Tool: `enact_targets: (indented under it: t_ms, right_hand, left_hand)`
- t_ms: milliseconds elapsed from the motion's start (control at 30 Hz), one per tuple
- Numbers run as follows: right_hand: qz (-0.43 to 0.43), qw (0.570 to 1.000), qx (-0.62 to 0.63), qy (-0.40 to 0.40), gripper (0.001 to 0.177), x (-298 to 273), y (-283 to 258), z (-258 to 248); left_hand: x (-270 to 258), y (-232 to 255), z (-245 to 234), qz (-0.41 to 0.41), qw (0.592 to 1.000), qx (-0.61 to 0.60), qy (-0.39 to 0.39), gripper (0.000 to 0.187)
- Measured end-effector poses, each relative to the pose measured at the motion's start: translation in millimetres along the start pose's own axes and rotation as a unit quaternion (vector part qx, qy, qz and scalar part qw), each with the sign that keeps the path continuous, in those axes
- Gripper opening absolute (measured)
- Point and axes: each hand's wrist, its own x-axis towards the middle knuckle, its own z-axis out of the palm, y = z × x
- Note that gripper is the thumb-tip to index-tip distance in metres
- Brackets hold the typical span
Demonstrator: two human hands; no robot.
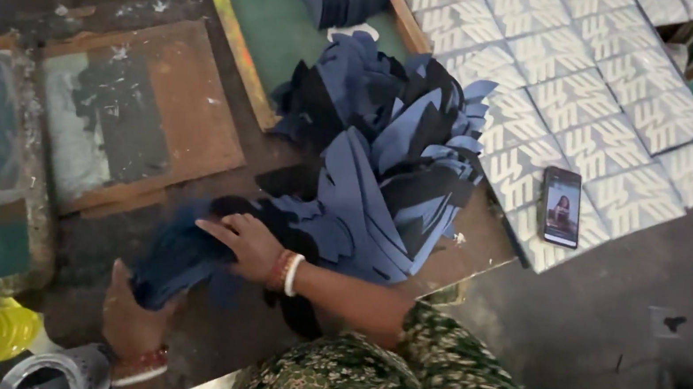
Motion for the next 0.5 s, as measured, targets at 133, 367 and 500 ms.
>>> enact_targets:
  t_ms: [133, 367, 500]
  right_hand:
    - [-0.027, 0.998, -0.045, 0.031, 0.1, -16, -6, -26]
    - [-0.013, 1.0, 0.003, -0.007, 0.056, -37, 11, -5]
    - [-0.044, 0.998, 0.051, -0.002, 0.082, -51, 12, -24]
  left_hand:
    - [-27, -5, 22, 0.171, 0.979, 0.044, 0.106, 0.093]
    - [-48, -37, 38, 0.089, 0.991, 0.096, -0.027, 0.071]
    - [-78, -39, 44, 0.09, 0.993, -0.071, -0.013, 0.064]
